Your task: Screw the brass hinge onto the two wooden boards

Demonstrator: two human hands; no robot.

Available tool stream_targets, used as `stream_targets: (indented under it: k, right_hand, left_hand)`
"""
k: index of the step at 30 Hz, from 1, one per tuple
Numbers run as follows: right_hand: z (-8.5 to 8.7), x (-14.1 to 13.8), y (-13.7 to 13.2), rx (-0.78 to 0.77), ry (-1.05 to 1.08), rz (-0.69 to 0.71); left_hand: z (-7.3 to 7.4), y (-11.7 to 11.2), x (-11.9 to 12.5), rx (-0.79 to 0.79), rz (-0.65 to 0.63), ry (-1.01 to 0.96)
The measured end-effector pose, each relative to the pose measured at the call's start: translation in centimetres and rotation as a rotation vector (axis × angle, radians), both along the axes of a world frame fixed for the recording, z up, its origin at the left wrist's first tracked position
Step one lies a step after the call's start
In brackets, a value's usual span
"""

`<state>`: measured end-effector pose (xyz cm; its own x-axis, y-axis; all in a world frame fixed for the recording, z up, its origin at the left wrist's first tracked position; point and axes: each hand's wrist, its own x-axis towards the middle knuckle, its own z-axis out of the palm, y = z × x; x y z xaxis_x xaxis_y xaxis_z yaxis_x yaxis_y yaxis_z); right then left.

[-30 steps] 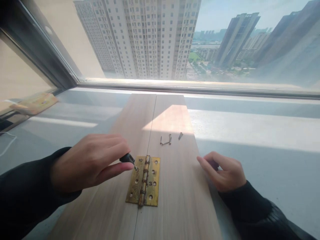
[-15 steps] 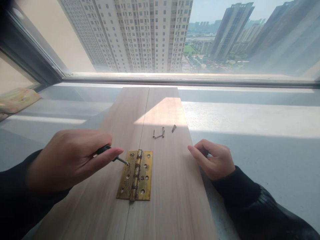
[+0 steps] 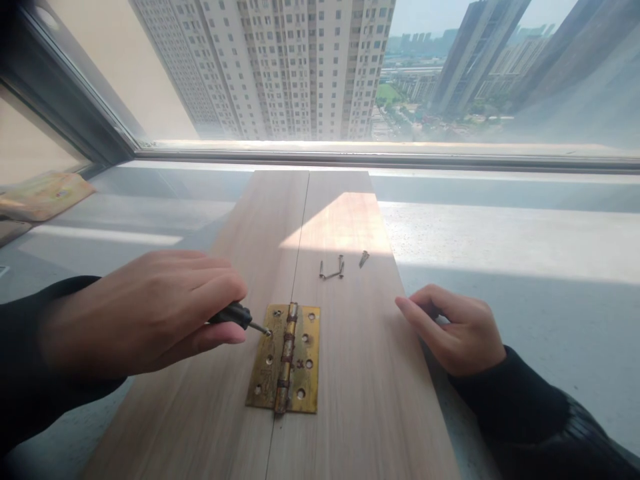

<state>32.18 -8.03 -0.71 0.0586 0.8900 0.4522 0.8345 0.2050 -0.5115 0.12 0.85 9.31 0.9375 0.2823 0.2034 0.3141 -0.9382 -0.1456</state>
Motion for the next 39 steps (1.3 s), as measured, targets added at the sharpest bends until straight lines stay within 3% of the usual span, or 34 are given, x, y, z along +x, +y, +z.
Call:
stream_targets:
  k: [4,10,16,19,22,27,31,36,39]
  right_hand:
    - [0.1,0.1,0.0,-0.001,-0.002,0.000]
    - [0.3,0.2,0.0,-0.017,0.013,0.003]
    - [0.1,-0.2,-0.1,-0.024,0.060,-0.050]
    - [-0.4,-0.1,0.1,-0.058,0.083,-0.107]
    - [-0.8,0.2,0.2,-0.077,0.089,-0.136]
    - [-0.9,0.2,0.3,-0.082,0.099,-0.163]
    - [-0.8,0.2,0.3,-0.076,0.106,-0.169]
    - [-0.8,0.2,0.3,-0.074,0.110,-0.172]
    - [-0.9,0.2,0.3,-0.081,0.108,-0.178]
  left_hand:
    - [0.3,-1.2,-0.3,0.090,0.135,0.036]
    - [-0.5,-2.6,0.1,0.145,0.294,-0.044]
    - [-1.3,-2.7,0.3,-0.008,0.396,-0.118]
    - [-1.7,-2.9,0.0,0.024,0.448,-0.082]
    - [-1.6,-2.9,-0.1,0.039,0.413,-0.015]
    - [0.2,-1.6,0.9,-0.159,0.266,0.146]
    - [1.2,-0.4,1.5,-0.206,0.175,0.181]
    - [-0.3,-0.6,0.8,-0.277,0.063,-0.010]
    - [-2.2,-1.4,0.5,-0.268,0.111,-0.230]
